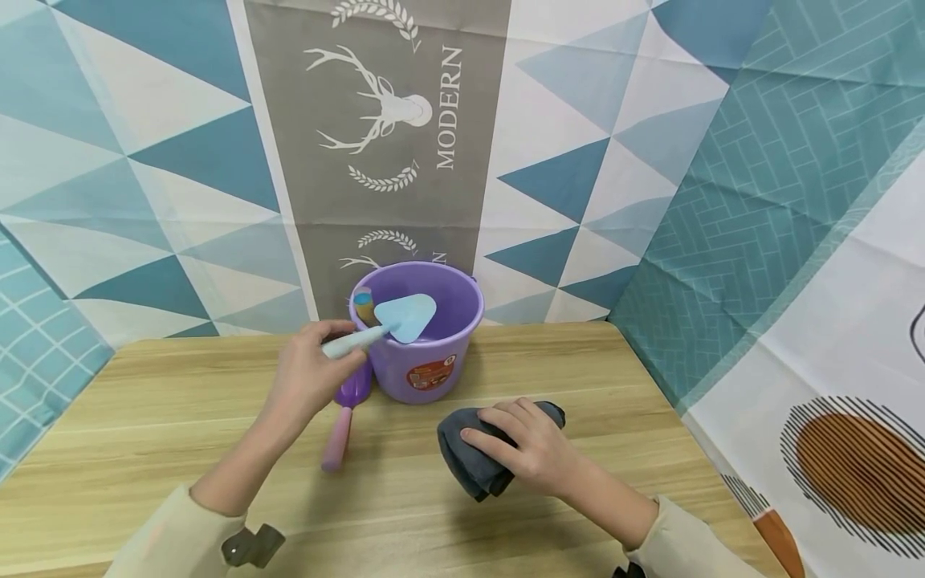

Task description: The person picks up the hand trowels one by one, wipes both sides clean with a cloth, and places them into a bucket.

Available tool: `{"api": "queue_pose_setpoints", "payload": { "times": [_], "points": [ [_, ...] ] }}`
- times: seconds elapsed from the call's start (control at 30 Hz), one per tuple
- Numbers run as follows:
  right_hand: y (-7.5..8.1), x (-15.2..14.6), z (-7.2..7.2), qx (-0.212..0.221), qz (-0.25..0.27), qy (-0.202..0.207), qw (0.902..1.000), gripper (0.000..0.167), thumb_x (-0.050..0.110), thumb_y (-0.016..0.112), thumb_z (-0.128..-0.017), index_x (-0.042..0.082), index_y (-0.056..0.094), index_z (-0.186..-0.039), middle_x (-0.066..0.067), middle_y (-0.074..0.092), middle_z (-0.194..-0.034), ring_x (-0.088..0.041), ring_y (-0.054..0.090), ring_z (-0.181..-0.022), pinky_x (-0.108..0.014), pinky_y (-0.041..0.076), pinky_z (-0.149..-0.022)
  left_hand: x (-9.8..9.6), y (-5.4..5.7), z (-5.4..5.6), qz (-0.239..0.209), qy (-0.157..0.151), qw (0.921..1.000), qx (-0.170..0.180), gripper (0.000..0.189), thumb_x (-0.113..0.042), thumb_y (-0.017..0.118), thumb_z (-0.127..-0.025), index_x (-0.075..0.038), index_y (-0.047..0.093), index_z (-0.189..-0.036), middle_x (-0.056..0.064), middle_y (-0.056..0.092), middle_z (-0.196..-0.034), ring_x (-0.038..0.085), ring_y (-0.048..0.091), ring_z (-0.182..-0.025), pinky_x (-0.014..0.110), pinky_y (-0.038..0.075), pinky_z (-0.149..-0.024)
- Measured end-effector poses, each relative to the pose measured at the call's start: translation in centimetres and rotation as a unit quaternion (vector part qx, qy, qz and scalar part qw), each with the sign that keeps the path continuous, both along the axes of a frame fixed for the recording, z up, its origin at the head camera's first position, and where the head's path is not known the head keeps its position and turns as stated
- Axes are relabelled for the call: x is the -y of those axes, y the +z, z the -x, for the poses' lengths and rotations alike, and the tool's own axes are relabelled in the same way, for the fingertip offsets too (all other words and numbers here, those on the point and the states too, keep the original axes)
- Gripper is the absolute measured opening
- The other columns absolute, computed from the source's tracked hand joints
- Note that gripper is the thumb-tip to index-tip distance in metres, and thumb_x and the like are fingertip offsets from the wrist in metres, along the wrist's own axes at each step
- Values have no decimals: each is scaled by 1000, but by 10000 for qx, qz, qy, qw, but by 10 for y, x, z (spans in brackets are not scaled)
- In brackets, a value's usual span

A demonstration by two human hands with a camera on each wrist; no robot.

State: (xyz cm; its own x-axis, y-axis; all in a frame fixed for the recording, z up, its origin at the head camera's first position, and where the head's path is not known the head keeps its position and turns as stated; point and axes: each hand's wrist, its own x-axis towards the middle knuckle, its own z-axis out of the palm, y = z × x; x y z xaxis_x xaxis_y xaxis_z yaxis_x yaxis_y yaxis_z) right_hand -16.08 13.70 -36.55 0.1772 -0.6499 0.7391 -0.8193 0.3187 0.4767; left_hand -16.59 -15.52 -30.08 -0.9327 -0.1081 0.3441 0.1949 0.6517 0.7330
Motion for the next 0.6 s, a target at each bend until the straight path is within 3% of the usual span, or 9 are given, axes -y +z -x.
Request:
{"api": "queue_pose_setpoints", "payload": {
  "times": [0.17, 0.3, 0.43, 0.6],
  "points": [
    [2, 0, -1, -41, 39, 32, 10000, 24, 7, 42, -97, 9, 65, -105, -13, 62, -96, -20, 58, -75, -29, 48, -60, -1, 0, 4, -467, 24, 9988, -107, 38, -14, 68, -78, -3, 61, -115, 13, 66, -102, 23, 60, -89, 19, 49, -72],
    [3, -1, -2, -30, 52, 50, 10000, 23, 8, 43, -97, 9, 65, -105, -13, 62, -95, -20, 58, -74, -29, 48, -60, -1, 1, 7, -768, 57, 9969, -176, 35, -13, 69, -78, -5, 62, -112, 13, 67, -99, 18, 60, -82, 17, 50, -63],
    [3, -1, -2, -14, 53, 62, 10000, 22, 9, 44, -97, 9, 65, -104, -13, 62, -95, -20, 58, -74, -28, 48, -60, 0, 1, 11, -858, 90, 9958, -290, 30, -13, 68, -78, -6, 63, -107, 14, 68, -96, 12, 59, -69, 21, 50, -52],
    [3, -3, -3, 1, 30, 42, 10000, 21, 13, 46, -96, 9, 64, -105, -13, 62, -95, -20, 58, -75, -29, 49, -60, 0, 1, 15, -774, 73, 9954, -557, 26, -12, 69, -78, -6, 63, -103, 14, 69, -94, 6, 59, -64, 20, 50, -52]
  ]
}}
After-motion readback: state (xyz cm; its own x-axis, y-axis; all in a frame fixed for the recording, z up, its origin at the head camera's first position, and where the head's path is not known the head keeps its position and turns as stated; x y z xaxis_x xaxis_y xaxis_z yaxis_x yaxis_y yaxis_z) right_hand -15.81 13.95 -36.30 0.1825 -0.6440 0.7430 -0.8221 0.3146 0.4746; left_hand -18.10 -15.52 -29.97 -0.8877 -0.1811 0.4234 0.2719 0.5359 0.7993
